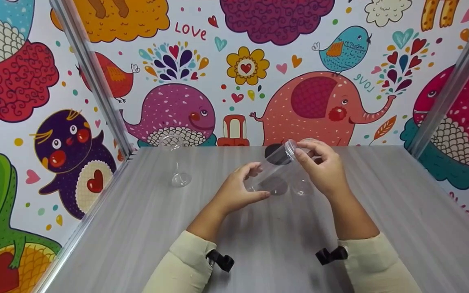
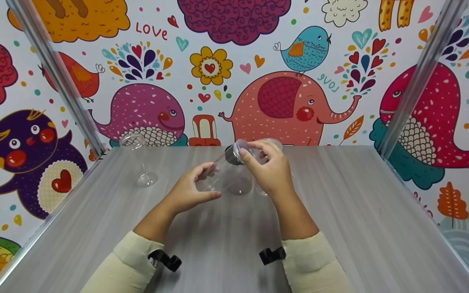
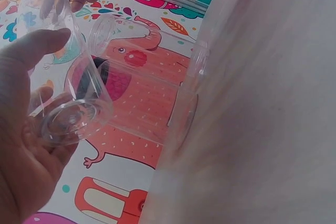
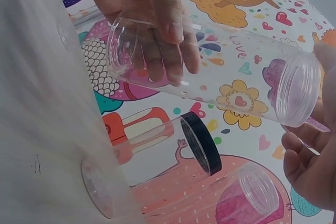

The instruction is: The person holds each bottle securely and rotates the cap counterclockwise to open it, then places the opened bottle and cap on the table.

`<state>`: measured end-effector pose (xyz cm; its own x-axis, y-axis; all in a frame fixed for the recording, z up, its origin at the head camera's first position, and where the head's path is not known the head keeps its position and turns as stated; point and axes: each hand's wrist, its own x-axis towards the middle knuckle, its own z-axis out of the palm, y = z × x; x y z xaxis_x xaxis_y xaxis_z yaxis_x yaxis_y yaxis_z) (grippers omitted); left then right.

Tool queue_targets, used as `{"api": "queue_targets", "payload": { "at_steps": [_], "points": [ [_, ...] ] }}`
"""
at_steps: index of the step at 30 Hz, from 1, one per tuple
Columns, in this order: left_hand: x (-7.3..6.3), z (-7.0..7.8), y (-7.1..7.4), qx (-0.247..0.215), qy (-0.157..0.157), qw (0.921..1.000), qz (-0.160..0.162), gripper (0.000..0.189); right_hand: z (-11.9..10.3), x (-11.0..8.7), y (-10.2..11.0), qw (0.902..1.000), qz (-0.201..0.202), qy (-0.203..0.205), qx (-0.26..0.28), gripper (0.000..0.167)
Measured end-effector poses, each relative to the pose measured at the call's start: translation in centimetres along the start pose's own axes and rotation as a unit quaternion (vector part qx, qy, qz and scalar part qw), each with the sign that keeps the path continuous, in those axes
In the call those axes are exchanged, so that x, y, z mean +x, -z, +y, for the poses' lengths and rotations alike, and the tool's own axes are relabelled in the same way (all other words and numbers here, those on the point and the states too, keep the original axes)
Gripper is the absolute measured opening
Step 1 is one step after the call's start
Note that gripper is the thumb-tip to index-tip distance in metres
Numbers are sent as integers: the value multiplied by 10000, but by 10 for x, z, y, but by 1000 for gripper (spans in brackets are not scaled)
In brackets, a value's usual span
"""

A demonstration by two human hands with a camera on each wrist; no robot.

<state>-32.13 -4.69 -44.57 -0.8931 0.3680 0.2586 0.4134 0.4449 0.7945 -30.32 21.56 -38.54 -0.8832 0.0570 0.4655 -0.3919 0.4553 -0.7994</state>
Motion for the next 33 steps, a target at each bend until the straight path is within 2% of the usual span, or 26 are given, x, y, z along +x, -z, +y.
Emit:
{"api": "queue_targets", "payload": {
  "at_steps": [8,16,21,28,33],
  "points": [
    [0,-1,-1,11,18,10000,17,87,1,0,0,9990,-264,268,255,31],
    [0,-1,-1,11,105,9999,25,88,-1,-1,0,9963,-374,386,671,37],
    [0,-3,-2,39,141,9999,16,88,-2,-3,-1,9973,-363,344,542,41],
    [0,-3,-1,32,114,9999,16,88,-3,-2,-1,9990,-173,356,196,35],
    [0,-2,0,27,141,9999,-18,88,-3,0,0,9997,-36,98,-210,43]
  ]
}}
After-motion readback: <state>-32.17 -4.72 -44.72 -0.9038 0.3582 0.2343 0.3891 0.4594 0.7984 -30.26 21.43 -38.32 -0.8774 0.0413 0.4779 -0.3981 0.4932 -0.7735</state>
